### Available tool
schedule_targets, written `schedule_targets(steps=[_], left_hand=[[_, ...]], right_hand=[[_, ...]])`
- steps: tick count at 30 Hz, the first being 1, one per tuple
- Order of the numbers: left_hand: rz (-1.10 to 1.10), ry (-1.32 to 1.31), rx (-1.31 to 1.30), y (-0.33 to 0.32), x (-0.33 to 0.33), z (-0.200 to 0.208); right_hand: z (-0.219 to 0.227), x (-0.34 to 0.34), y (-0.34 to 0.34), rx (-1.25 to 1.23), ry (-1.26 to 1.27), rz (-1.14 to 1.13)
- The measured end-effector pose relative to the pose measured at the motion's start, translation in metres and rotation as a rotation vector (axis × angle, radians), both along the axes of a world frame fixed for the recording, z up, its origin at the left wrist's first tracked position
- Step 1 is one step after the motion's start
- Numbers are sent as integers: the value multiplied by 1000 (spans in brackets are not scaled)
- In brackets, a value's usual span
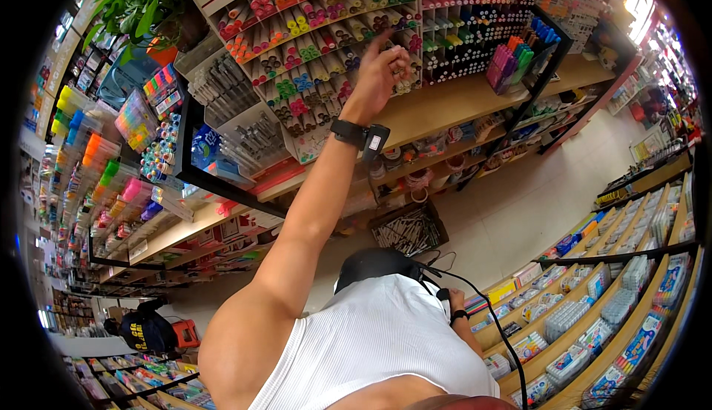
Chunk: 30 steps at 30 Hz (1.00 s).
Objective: The person sorts markers from a cardboard box on the floor and places them individually into specialized display slots on a retail shelf.
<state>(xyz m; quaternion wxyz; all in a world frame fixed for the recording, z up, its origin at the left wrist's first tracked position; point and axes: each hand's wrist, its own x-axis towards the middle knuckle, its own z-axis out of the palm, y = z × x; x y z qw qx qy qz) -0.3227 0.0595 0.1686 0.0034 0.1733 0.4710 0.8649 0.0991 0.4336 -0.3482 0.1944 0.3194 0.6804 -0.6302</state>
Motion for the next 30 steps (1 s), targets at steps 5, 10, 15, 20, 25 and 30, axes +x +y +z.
schedule_targets(steps=[5, 10, 15, 20, 25, 30], left_hand=[[48, -20, -39, -5, 5, -1], [47, -32, 5, -7, 1, -2], [99, -45, -60, -10, 4, -4], [100, -28, -66, -12, 18, -5], [-33, -47, -179, -10, 57, -28], [-598, 18, -697, -12, 140, -84]], right_hand=[[14, -13, -6, 30, 19, 8], [14, -19, -8, 30, -10, -17], [12, -21, -13, -9, 10, -31], [-6, -12, -13, -31, -11, -39], [-69, 5, 8, 166, 52, 89], [-72, -14, 19, 203, 204, 386]])
